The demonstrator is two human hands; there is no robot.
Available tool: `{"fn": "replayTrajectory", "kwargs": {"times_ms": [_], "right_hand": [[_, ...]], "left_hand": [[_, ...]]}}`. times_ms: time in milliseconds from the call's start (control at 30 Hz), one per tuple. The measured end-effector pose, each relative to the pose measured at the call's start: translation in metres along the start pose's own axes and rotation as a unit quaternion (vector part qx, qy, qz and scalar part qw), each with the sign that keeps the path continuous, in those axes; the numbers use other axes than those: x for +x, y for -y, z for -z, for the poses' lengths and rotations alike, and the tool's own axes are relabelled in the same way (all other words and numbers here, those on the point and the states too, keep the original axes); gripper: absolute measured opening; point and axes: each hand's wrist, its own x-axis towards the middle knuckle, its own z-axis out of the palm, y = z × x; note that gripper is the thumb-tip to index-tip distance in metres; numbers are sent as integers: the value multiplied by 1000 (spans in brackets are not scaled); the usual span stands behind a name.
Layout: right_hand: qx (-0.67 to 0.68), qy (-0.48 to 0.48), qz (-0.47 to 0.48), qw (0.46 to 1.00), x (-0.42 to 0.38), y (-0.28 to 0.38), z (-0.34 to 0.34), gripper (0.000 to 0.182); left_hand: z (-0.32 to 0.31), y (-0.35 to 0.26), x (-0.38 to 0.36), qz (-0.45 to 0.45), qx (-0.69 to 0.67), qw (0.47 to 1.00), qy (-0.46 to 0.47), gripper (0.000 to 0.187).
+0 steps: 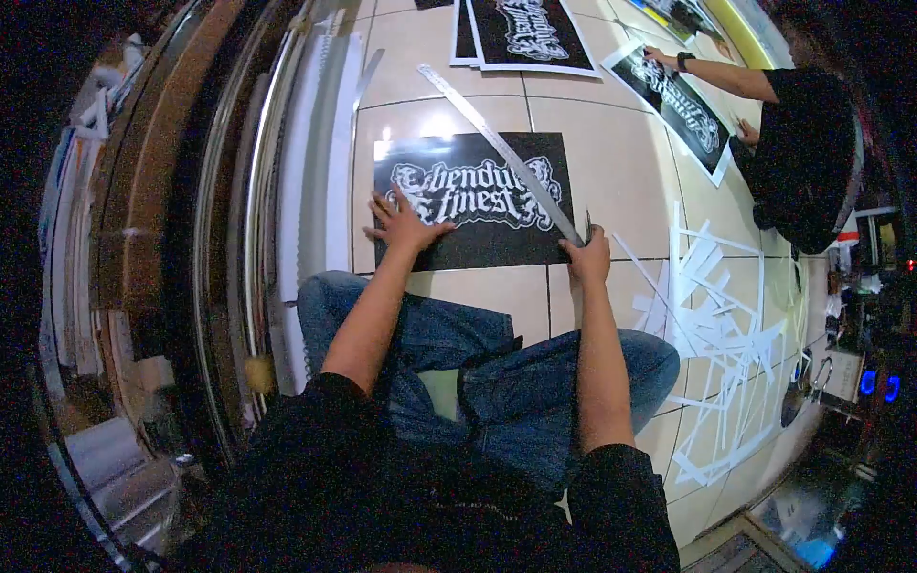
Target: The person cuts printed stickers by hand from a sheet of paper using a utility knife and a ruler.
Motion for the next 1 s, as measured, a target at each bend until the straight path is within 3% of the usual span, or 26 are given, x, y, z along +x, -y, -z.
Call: {"fn": "replayTrajectory", "kwargs": {"times_ms": [33,133,200,267,300,333,400,467,533,600,733,800,833,867,933,967,1000], "right_hand": [[4,-32,-1,999,-1,-4,-6,73],[39,-22,47,998,5,-26,-13,62],[44,-21,55,997,7,-36,-10,58],[23,-14,4,1000,-1,-38,2,54],[35,-36,1,999,-2,-46,1,52],[40,-40,1,998,-4,-49,6,52],[53,-23,-16,998,-10,-52,14,50],[49,-36,-19,998,-12,-55,13,51],[49,-52,-19,997,-7,-55,5,52],[-12,-67,2,998,0,-63,-5,53],[28,-56,2,998,3,-44,-4,57],[326,28,33,944,3,-31,4,58],[363,107,-6,925,4,-21,14,61],[365,108,-8,925,-5,-12,25,61],[593,159,20,789,-24,8,48,54],[637,169,34,751,-27,12,53,51],[642,165,32,748,-21,6,55,51]], "left_hand": [[9,7,-1,44,1,999,-19,154],[12,36,10,73,-86,993,-35,153],[24,39,6,78,-59,993,-66,149],[38,51,9,64,-56,996,5,146],[33,57,5,70,-77,992,-73,118],[34,66,16,65,-76,992,-78,118],[46,86,38,27,-76,996,-25,78],[84,75,16,-28,-79,986,-142,45],[141,55,-14,-52,-81,982,-161,41],[185,39,-39,-185,-70,955,-222,37],[271,-5,-115,-325,-15,912,-250,38],[306,-18,-141,-428,-78,856,-280,37],[321,-23,-150,-458,-90,828,-309,36],[334,-27,-156,-489,-103,798,-337,35],[354,-33,-166,-507,-180,790,-295,35],[360,-36,-166,-520,-255,776,-250,36],[361,-37,-163,-525,-251,775,-247,36]]}}
